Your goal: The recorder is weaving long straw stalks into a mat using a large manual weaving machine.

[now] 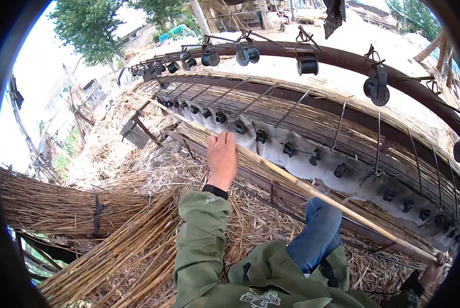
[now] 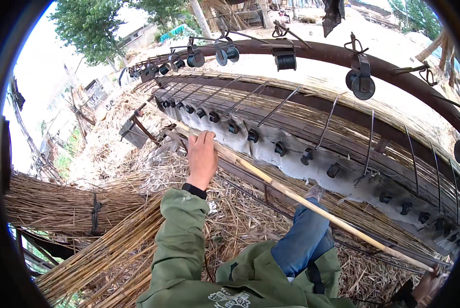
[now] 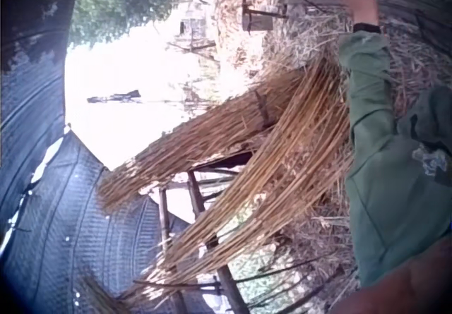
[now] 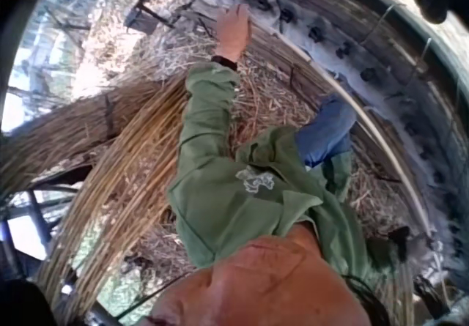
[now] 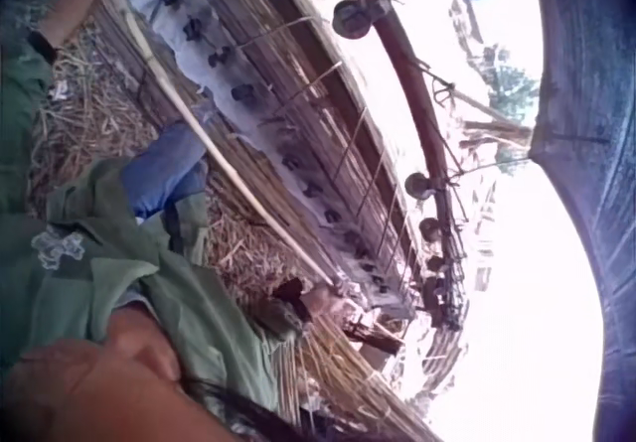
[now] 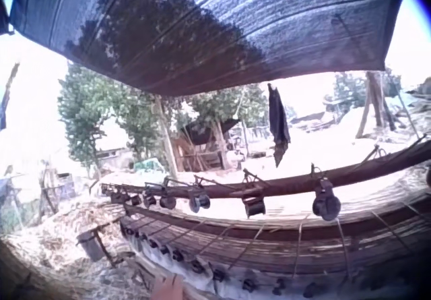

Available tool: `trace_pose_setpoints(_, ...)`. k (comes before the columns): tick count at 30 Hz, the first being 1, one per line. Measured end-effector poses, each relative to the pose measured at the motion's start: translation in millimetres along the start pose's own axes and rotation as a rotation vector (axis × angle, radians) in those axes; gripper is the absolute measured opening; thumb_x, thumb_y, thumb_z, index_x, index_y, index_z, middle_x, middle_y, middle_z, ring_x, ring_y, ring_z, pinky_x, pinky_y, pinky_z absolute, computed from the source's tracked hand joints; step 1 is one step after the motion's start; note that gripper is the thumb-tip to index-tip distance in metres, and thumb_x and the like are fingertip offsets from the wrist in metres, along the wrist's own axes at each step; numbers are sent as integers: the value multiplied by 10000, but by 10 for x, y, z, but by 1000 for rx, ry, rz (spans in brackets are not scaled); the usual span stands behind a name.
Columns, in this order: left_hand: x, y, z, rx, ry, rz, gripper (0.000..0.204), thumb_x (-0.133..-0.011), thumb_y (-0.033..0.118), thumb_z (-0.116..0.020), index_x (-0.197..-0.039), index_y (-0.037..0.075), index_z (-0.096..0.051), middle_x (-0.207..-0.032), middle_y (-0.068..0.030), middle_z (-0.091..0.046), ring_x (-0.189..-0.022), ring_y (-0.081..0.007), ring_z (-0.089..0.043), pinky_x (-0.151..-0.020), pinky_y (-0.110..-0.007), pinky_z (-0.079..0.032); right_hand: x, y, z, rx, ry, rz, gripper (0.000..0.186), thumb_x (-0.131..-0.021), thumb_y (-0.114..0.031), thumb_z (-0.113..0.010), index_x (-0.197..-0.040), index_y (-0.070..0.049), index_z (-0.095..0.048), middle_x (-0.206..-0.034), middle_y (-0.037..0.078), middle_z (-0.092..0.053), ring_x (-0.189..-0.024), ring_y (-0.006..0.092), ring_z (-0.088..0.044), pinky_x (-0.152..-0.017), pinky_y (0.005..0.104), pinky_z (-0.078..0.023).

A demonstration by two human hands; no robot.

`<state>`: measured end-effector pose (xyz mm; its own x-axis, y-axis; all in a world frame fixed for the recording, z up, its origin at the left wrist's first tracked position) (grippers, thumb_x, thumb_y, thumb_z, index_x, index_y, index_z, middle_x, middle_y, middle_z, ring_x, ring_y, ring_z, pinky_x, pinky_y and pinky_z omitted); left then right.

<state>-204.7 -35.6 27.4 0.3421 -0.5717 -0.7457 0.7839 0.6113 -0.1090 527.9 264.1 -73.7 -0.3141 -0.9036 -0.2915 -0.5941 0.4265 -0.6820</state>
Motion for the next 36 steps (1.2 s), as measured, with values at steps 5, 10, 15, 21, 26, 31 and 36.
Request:
trace_pose_setpoints(5,-301,1058,31,266,-6,-218,290,-704,114,-631,-979,77,-545,-952,-44,-563,-838,-261,-483,-713,-361,-424,1114,937,-1487,-260,-164,-345,260,-956,-236,-404,-1087,-23,-478,-1043,99,-532,-1010,187,-509,-887,311,-426)
trace_pose_setpoints(10,-113,1793,133,467,-44,-393,287,-713,161,-642,-980,77,-578,-925,-32,-563,-826,-236,-490,-683,-334,-448,1992,1043,-2682,-106,-341,-578,283,-954,-272,-414,-1112,-51,-490,-1093,72,-542,-920,131,-542,-748,256,-474)
trace_pose_setpoints(15,-188,1608,297,607,32,-384,275,-671,98,-670,-935,60,-602,-878,-53,-598,-786,-229,-527,-670,-319,-474,1842,865,-2550,-82,-392,-467,292,-950,-245,-432,-1148,-36,-483,-1080,62,-543,-774,103,-516,-636,240,-464)
trace_pose_setpoints(21,-188,1868,525,736,109,-461,264,-656,83,-676,-903,39,-593,-853,-72,-594,-750,-224,-527,-643,-314,-469,1083,342,-1508,-84,-135,-103,343,-966,-200,-386,-1235,11,-414,-1124,85,-498,-802,106,-493,-727,202,-453)
trace_pose_setpoints(26,-264,1763,517,778,176,-351,296,-639,70,-691,-922,45,-608,-889,-72,-606,-791,-231,-537,-666,-309,-472,820,168,-1265,-110,-314,-68,319,-967,-201,-377,-1198,12,-431,-1111,78,-506,-844,109,-481,-818,239,-446)
trace_pose_setpoints(31,-252,1597,464,673,125,-282,297,-656,76,-687,-942,64,-611,-923,-56,-609,-801,-231,-535,-712,-321,-463,1104,442,-1834,-112,-262,-107,299,-958,-203,-414,-1176,-1,-449,-1077,70,-512,-801,103,-460,-715,224,-402)
trace_pose_setpoints(36,-313,1592,518,684,128,-304,310,-655,81,-692,-953,65,-610,-933,-55,-607,-790,-228,-531,-697,-322,-458,1034,459,-1802,-113,-214,-95,313,-955,-203,-426,-1187,4,-455,-1081,70,-516,-789,100,-457,-690,220,-396)
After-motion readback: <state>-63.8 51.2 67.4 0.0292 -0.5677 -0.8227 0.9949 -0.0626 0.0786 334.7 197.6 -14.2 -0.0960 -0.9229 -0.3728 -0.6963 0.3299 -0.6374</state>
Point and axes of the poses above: each hand's wrist, its own x-axis away from the middle knuckle, its own z-axis out of the back of the hand, y = z × x, the point moved 2 cm from there along -x, towards the middle knuckle
